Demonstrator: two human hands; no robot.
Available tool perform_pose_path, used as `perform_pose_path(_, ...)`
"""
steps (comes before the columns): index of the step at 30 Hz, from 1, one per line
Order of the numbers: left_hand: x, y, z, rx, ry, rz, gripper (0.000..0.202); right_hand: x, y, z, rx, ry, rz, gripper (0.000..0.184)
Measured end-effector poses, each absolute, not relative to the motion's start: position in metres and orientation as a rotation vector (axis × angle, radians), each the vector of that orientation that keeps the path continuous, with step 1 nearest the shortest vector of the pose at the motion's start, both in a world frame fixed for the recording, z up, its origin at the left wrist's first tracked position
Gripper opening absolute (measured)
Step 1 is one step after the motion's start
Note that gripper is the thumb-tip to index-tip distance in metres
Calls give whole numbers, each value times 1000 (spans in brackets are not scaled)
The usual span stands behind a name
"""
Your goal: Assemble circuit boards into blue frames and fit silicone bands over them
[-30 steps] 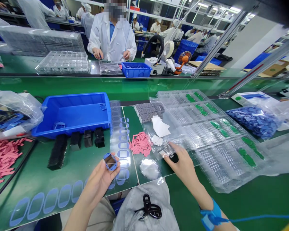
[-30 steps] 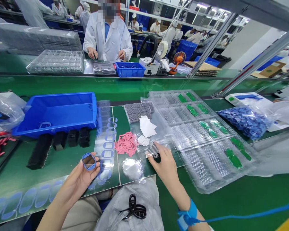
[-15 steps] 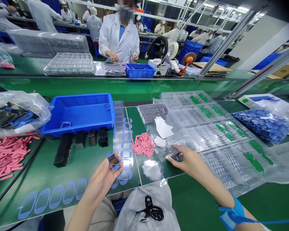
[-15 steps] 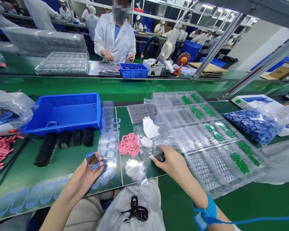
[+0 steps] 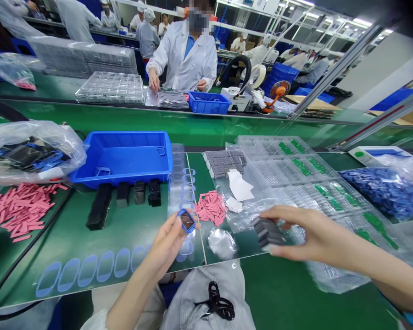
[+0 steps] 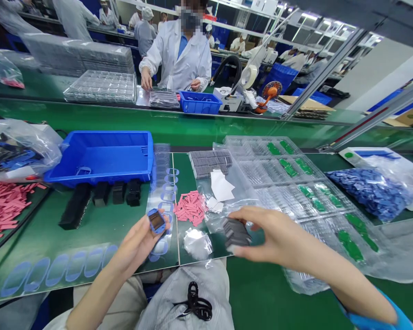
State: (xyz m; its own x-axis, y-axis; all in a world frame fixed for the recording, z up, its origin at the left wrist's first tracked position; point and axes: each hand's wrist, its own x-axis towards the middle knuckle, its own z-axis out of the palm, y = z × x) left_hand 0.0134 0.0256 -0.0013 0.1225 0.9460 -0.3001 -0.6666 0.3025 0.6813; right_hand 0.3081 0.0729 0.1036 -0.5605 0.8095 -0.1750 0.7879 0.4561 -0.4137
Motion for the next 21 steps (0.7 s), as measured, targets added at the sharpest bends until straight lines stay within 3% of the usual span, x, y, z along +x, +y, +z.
perform_pose_path(4, 32, 39, -6, 445, 868, 1361, 38, 260, 125, 101, -1136, -2837, 306, 47)
perform_pose_path(13, 34, 25, -22, 405, 1003, 1549, 41, 183, 212, 49, -646, -3196, 48, 34)
perform_pose_path(21, 35, 26, -19, 412, 986, 1558, 39, 169, 227, 41, -233, -3367, -247, 23)
